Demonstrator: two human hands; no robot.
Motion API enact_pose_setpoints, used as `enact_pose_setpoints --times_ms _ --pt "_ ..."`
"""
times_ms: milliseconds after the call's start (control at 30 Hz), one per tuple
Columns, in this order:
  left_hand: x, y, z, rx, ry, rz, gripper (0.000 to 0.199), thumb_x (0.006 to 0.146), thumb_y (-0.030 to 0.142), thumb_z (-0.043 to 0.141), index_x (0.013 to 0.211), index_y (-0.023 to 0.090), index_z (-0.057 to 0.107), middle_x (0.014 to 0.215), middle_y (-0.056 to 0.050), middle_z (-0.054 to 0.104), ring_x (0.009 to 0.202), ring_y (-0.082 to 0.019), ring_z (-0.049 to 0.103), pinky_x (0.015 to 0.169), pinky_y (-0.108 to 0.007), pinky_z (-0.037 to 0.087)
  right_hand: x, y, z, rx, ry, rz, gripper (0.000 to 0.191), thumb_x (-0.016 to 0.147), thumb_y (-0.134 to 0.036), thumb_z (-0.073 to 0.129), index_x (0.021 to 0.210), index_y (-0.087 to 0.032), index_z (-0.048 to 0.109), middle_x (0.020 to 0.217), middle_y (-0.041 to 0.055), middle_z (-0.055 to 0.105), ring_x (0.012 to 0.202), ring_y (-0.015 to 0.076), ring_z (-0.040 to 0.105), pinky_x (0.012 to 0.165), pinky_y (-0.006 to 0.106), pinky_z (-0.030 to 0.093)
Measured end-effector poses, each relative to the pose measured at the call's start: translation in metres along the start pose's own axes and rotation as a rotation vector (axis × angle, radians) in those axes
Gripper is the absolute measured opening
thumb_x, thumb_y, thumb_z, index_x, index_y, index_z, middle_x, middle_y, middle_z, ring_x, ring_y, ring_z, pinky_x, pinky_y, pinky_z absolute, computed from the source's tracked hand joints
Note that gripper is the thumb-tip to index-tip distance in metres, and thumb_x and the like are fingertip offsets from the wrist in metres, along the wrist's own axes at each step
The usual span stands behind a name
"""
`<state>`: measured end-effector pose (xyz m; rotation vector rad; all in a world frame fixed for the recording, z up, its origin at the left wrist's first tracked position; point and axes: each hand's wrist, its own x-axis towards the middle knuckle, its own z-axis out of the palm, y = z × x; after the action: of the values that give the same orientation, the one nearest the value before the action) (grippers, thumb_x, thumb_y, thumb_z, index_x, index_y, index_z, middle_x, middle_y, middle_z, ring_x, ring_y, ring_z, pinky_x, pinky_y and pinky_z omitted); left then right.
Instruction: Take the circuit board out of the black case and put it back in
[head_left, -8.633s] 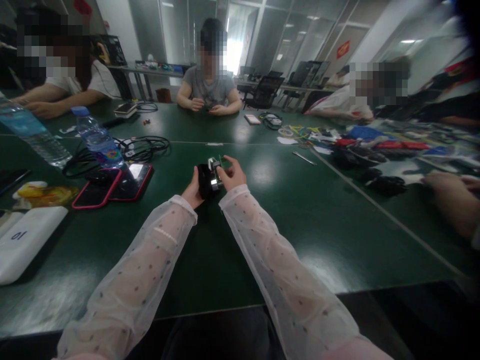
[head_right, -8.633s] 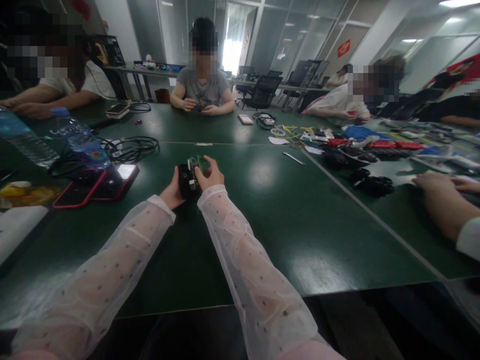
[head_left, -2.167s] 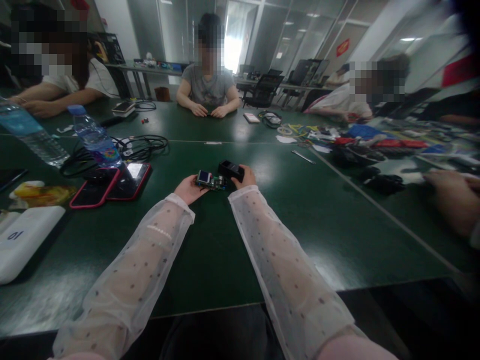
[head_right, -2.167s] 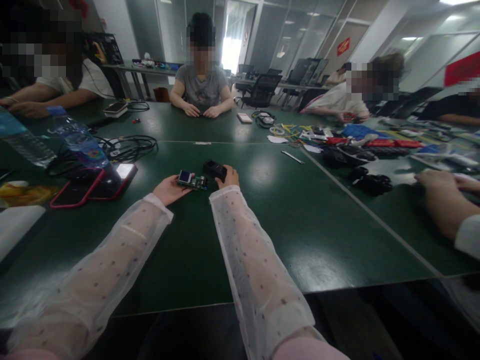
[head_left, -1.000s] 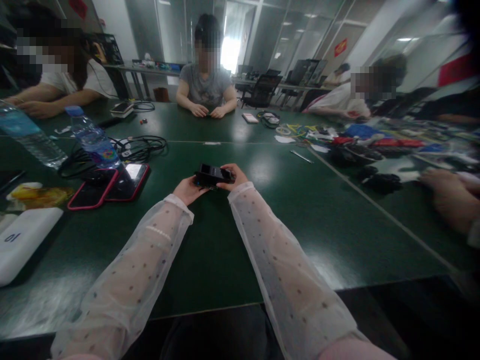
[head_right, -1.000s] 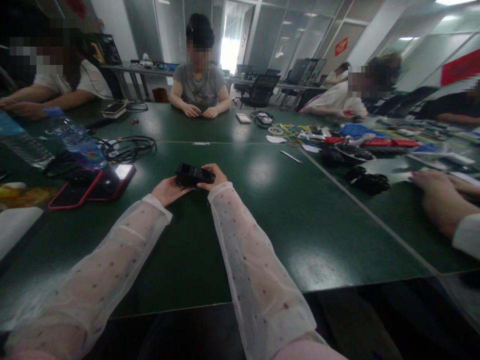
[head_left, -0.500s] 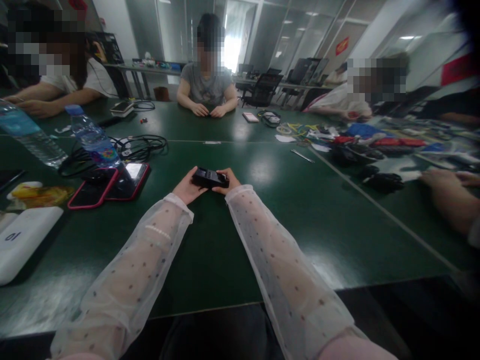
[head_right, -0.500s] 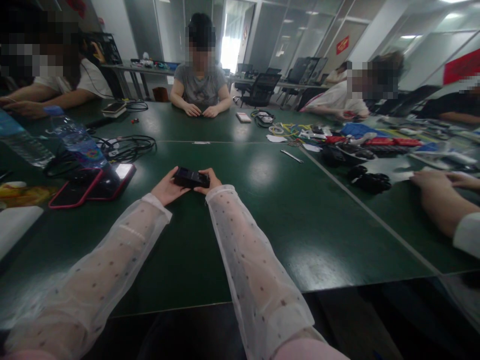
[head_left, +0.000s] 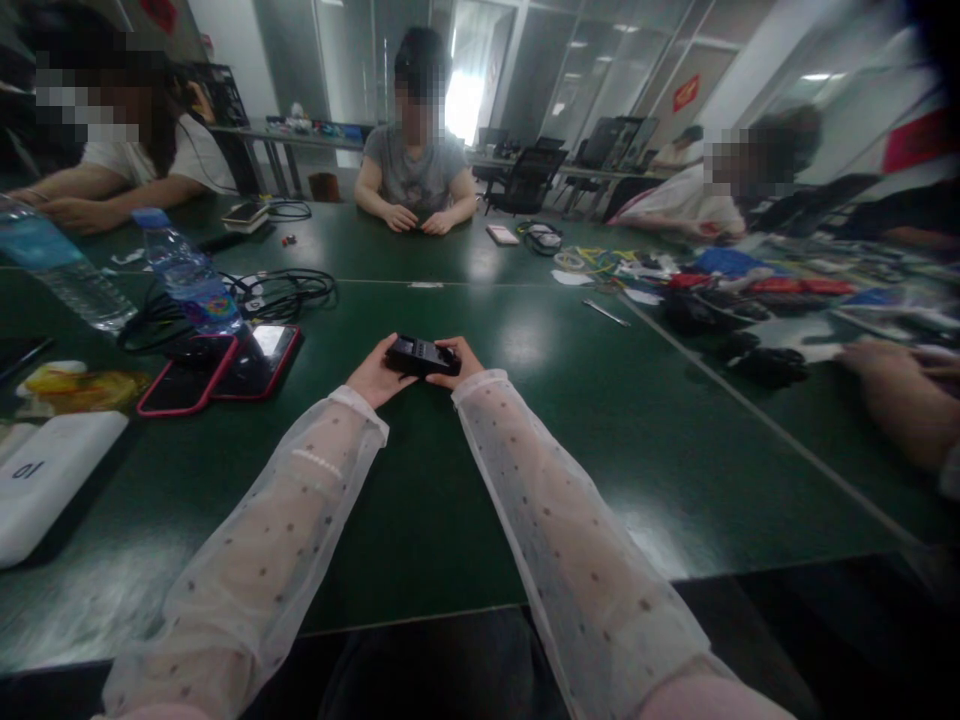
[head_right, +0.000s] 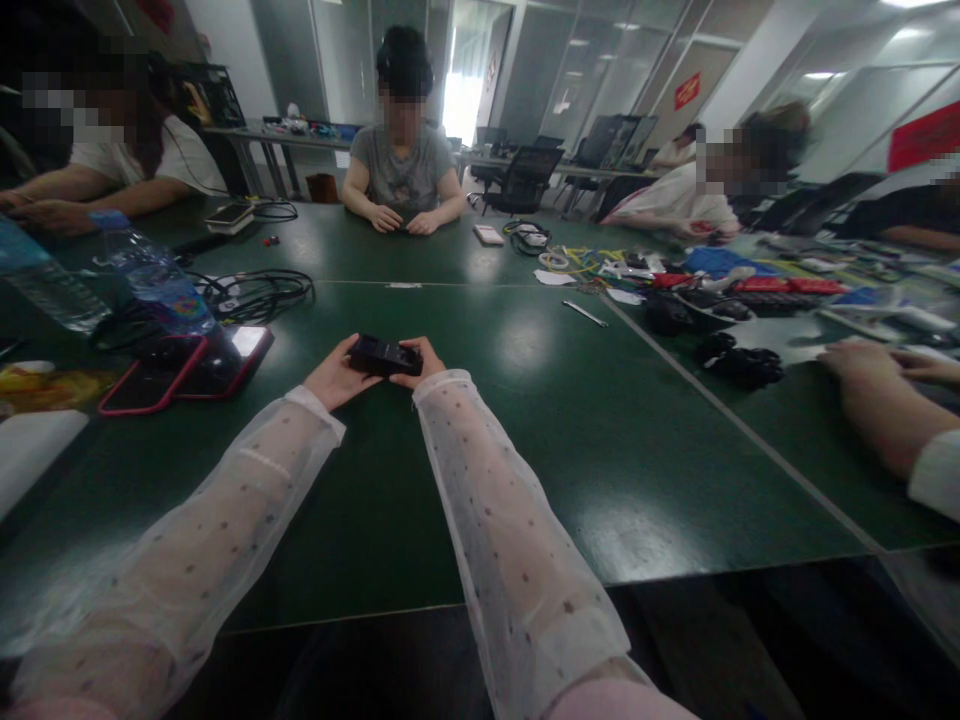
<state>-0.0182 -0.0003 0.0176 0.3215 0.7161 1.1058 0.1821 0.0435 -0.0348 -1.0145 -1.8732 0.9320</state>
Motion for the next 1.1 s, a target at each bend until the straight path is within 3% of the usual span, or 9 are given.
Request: enact_pose_setpoints --times_ms 200,500,733,967,1100 --pt "0.000 0.000 0.000 0.001 -0.007 -0.007 0.017 0.090 0.031 0.057 0.096 0.017 0.062 0.088 -0.009 0.070 0.093 -0.023 0.067 0.094 -0.041 0.049 0.000 -0.001 0.000 -0.109 0.012 -0.009 0.073 0.054 -0.036 0.083 0.119 -0.026 0.052 0.113 0.0057 0.063 0.109 0.0259 0.061 0.098 0.046 0.044" --pt "0.003 0.000 -0.003 -0.031 0.011 -0.010 0.021 0.093 0.034 0.052 0.103 0.018 0.062 0.087 -0.009 0.071 0.094 -0.024 0.067 0.099 -0.045 0.046 0.000 -0.001 -0.001 -0.075 0.027 0.058 0.074 0.051 -0.040 0.084 0.116 -0.024 0.054 0.107 0.0056 0.065 0.105 0.0255 0.063 0.096 0.046 0.047" --pt "0.006 -0.002 -0.008 -0.046 0.005 -0.001 0.044 0.094 0.053 0.042 0.113 0.018 0.057 0.100 -0.015 0.069 0.103 -0.028 0.065 0.098 -0.045 0.047 0.003 -0.003 -0.006 0.030 0.045 0.025 0.079 0.049 -0.046 0.085 0.117 -0.021 0.053 0.107 0.0076 0.066 0.105 0.0264 0.063 0.100 0.046 0.045" --pt "0.009 -0.002 -0.010 -0.025 -0.045 -0.012 0.042 0.095 0.049 0.039 0.113 0.016 0.058 0.105 -0.017 0.069 0.107 -0.029 0.064 0.097 -0.045 0.048 0.003 -0.010 -0.017 0.130 0.121 0.084 0.086 0.048 -0.054 0.085 0.121 -0.023 0.052 0.114 0.0083 0.064 0.111 0.0274 0.061 0.102 0.047 0.044" --pt "0.005 -0.001 -0.008 -0.028 -0.048 -0.021 0.041 0.096 0.048 0.040 0.117 0.018 0.057 0.109 -0.015 0.068 0.110 -0.027 0.063 0.099 -0.044 0.047 0.002 -0.013 -0.028 0.101 0.280 0.109 0.088 0.051 -0.058 0.082 0.124 -0.021 0.050 0.118 0.0111 0.063 0.113 0.0291 0.060 0.103 0.047 0.044"
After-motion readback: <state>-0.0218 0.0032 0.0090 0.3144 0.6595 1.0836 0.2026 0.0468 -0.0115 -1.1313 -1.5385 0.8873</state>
